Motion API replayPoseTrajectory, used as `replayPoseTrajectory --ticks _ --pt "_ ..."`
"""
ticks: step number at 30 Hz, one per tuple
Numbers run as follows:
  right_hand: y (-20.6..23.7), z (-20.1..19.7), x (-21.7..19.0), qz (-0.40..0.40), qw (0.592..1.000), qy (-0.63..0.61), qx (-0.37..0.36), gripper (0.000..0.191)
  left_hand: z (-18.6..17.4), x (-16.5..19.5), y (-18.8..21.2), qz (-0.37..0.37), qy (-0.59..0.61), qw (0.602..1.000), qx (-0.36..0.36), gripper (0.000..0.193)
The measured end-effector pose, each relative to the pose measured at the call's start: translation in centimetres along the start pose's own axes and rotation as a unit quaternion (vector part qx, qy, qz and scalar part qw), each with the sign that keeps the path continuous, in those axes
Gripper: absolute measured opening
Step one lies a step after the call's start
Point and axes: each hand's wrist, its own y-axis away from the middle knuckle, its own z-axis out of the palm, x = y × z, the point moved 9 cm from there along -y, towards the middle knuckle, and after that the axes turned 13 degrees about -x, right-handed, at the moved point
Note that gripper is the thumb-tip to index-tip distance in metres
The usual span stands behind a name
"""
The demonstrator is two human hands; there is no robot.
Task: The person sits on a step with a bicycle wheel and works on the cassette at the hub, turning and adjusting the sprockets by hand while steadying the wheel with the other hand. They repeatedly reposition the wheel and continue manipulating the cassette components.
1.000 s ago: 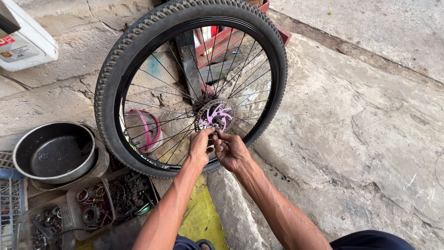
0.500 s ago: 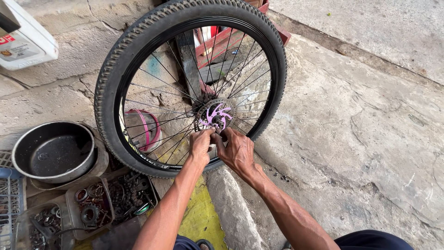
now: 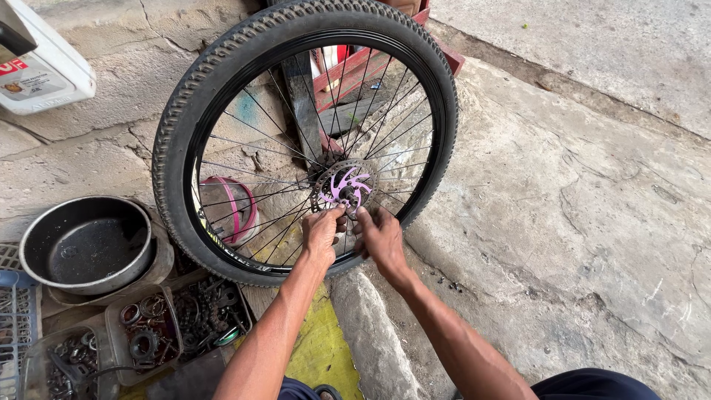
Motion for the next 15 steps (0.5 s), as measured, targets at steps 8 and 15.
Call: replayPoseTrajectory --ticks 8,15 --pt "1.3 0.3 -3.8 -0.123 0.913 0.382 0.076 0.033 0.1 0.5 0.2 0.022 -0.012 1.000 0.001 0.011" --pt "-0.4 2.1 0.8 0.023 0.998 0.042 -0.031 0.030 0.2 0.6 0.3 0.022 0.009 1.000 -0.014 0.013"
